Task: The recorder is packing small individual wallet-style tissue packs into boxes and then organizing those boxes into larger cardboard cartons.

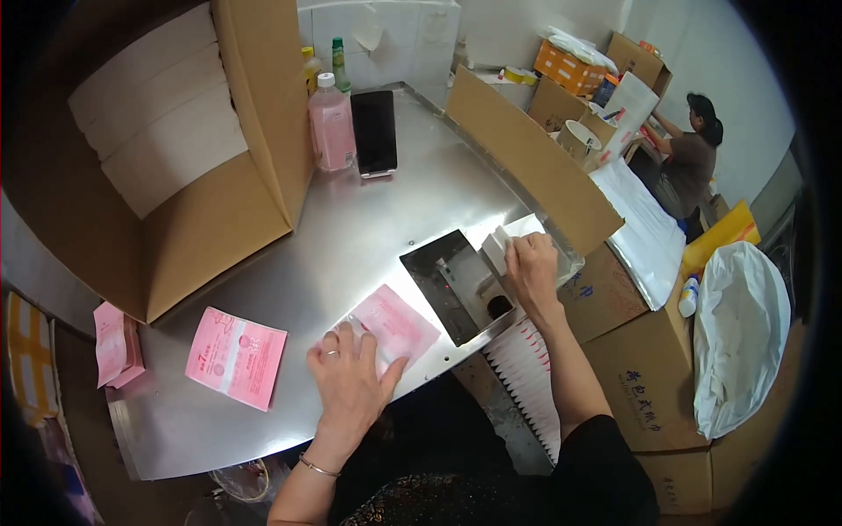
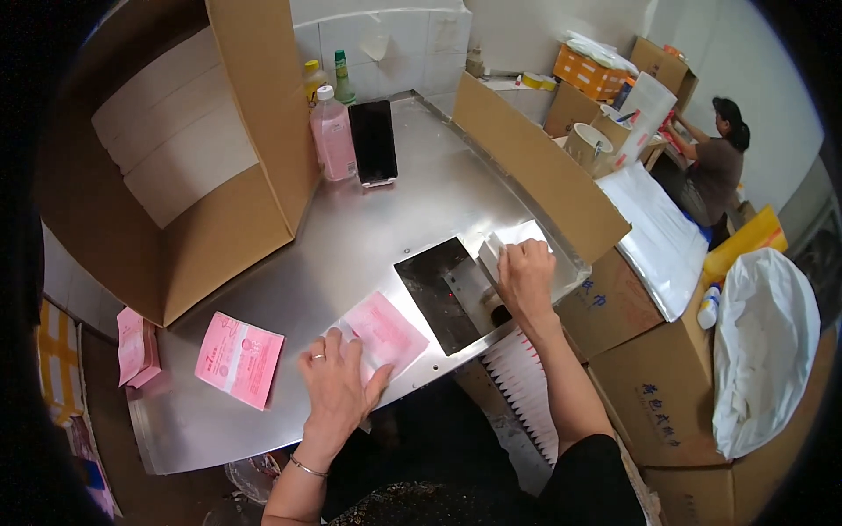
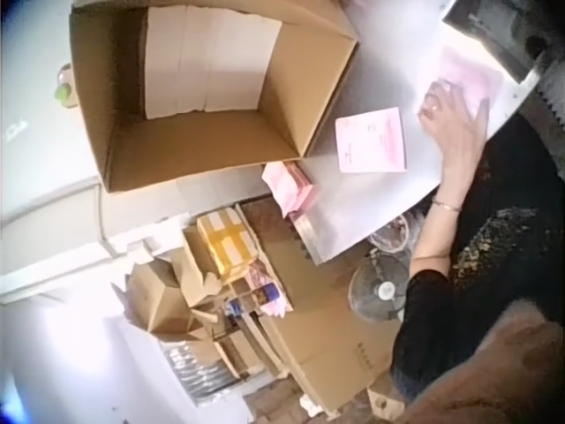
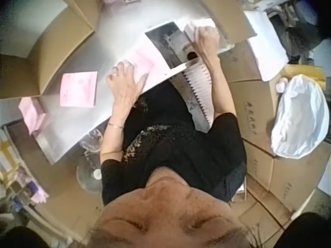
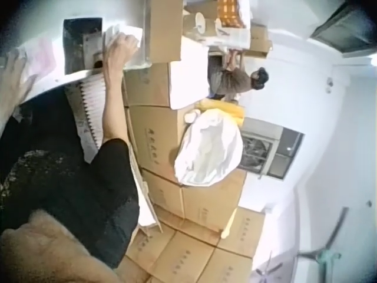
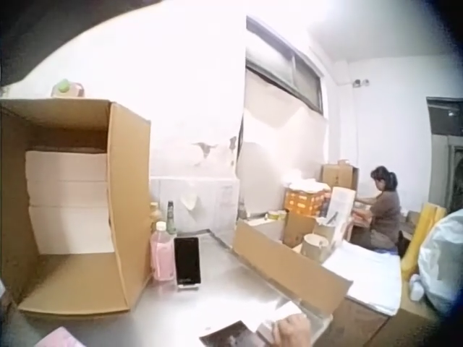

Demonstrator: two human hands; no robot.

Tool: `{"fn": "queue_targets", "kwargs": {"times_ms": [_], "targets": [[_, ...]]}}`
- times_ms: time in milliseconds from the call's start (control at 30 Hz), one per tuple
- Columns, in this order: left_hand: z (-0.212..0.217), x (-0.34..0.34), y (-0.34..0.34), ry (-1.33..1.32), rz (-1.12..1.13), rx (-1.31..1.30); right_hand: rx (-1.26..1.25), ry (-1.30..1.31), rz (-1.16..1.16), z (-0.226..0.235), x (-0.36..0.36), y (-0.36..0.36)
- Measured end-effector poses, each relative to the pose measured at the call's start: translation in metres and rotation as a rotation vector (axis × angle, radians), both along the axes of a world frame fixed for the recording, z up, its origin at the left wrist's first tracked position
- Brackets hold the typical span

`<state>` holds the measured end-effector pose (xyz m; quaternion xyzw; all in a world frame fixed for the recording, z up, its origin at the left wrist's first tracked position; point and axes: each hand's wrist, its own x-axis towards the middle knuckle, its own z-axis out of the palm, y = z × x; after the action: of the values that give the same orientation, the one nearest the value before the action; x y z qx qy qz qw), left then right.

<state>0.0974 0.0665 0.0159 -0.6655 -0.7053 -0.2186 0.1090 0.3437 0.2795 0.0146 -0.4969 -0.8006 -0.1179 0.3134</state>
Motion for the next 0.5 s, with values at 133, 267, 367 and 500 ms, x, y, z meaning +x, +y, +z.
{"fn": "queue_targets", "kwargs": {"times_ms": [133,267,367,500], "targets": [[-0.003,0.009,-0.004,-0.003,0.011,-0.146,0.14,0.079,0.07,0.001,0.0,-0.003],[-0.005,0.003,-0.009,-0.261,-0.188,-0.218,0.135,0.143,0.549,-0.015,-0.043,-0.063],[0.003,-0.011,-0.012,-0.301,-0.15,-0.206,0.002,-0.069,1.057,-0.001,-0.076,-0.149],[0.008,0.01,-0.01,-0.324,-0.187,-0.065,-0.162,-0.456,0.645,-0.026,-0.115,-0.107]]}}
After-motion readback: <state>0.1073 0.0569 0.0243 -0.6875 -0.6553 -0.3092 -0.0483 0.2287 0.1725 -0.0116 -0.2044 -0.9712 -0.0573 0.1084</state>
